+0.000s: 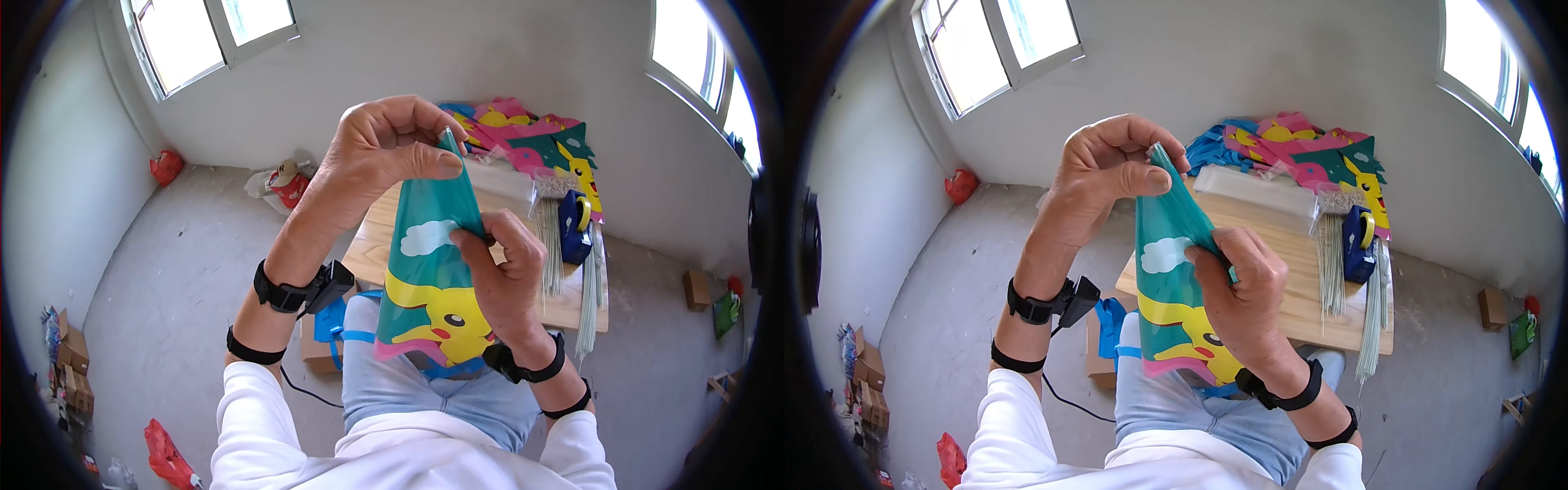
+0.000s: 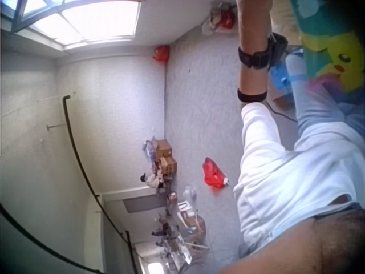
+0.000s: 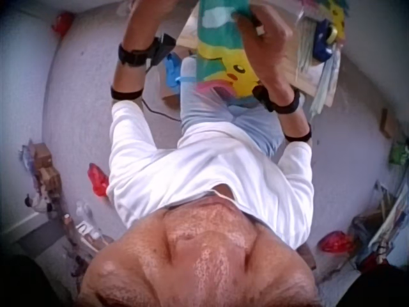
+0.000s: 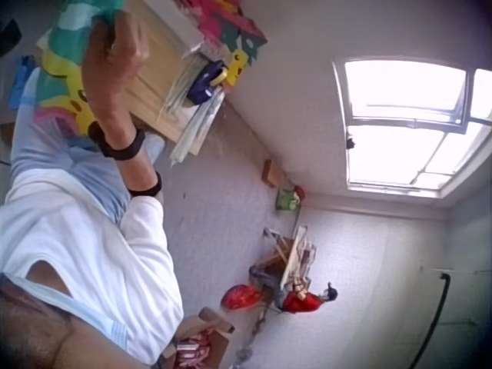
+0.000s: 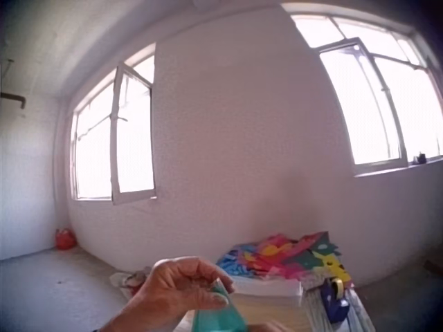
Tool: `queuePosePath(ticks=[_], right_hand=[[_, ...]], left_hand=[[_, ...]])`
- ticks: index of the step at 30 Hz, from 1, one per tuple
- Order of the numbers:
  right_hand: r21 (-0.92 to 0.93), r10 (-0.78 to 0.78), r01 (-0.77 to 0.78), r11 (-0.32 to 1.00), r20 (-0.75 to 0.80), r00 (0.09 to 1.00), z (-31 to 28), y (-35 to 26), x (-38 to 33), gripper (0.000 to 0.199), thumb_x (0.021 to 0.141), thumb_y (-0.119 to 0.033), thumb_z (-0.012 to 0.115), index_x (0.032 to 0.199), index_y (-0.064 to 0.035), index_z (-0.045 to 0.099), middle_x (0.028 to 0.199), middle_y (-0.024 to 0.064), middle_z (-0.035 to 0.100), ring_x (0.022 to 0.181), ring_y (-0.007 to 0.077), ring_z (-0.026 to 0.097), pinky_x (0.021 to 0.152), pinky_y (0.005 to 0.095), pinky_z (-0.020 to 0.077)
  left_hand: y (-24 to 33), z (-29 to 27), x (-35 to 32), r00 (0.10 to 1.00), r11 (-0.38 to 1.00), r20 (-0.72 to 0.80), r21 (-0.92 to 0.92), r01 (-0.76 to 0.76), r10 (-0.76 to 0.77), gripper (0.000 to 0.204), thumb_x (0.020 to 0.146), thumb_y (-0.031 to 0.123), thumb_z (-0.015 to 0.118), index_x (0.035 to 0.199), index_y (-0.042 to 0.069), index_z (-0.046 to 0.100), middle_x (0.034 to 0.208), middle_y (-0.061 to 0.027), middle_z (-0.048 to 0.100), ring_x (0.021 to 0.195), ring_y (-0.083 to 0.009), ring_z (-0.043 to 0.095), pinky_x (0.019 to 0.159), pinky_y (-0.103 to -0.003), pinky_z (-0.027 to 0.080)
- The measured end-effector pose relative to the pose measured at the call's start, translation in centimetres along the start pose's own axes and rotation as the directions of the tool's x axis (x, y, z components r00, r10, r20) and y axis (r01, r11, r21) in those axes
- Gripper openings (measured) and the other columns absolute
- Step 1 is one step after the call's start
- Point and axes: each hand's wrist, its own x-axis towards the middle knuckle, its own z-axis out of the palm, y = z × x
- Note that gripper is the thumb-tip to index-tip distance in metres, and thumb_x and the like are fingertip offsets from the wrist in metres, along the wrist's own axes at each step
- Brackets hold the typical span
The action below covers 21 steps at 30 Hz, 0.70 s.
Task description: Assemble a Pikachu kite by applying tape to secure the various colored plastic components.
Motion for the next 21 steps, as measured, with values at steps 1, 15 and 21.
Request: queuePosePath(ticks=[1,15,21], right_hand=[[-0.006,-0.007,0.007,1.0,-0.01,1.0,0.0,0.0,0.0,0.01,0.075,0.006,0.066,0.077,0.0025,0.058,0.066,0.0122,0.053,0.055,0.022,0.051,0.05,0.0319,0.0392],[0.023,-0.025,0.024,0.999,0.013,1.0,-0.7,-0.3,0.2,0.008,0.076,0.005,0.068,0.078,0.002,0.061,0.067,0.0101,0.056,0.056,0.0187,0.054,0.052,0.0291,0.0417],[-0.07,-0.048,0.049,0.996,0.016,0.999,-1.3,0.1,0.4,0.006,0.079,0.006,0.064,0.075,0.0022,0.06,0.063,0.0101,0.054,0.054,0.0213,0.051,0.049,0.0309,0.0377]], left_hand=[[0.0,0.0,-0.1,1.0,1.0,-0.023,0.005,0.014,-0.014,0.02,0.076,0.008,0.079,0.094,0.007,0.07,0.088,-0.0079,0.07,0.082,-0.0119,0.065,0.075,-0.025,0.055],[-0.7,-0.2,0.0,0.996,0.988,-0.057,-0.14,-0.069,0.062,0.013,0.075,0.001,0.076,0.081,0.008,0.068,0.08,-0.0046,0.068,0.074,-0.0111,0.062,0.069,-0.024,0.051],[0.5,-0.4,-0.6,0.995,0.998,-0.097,0.055,-0.029,0.035,0.013,0.078,0.004,0.075,0.089,0.007,0.07,0.088,-0.0044,0.069,0.084,-0.0114,0.063,0.073,-0.025,0.051]])
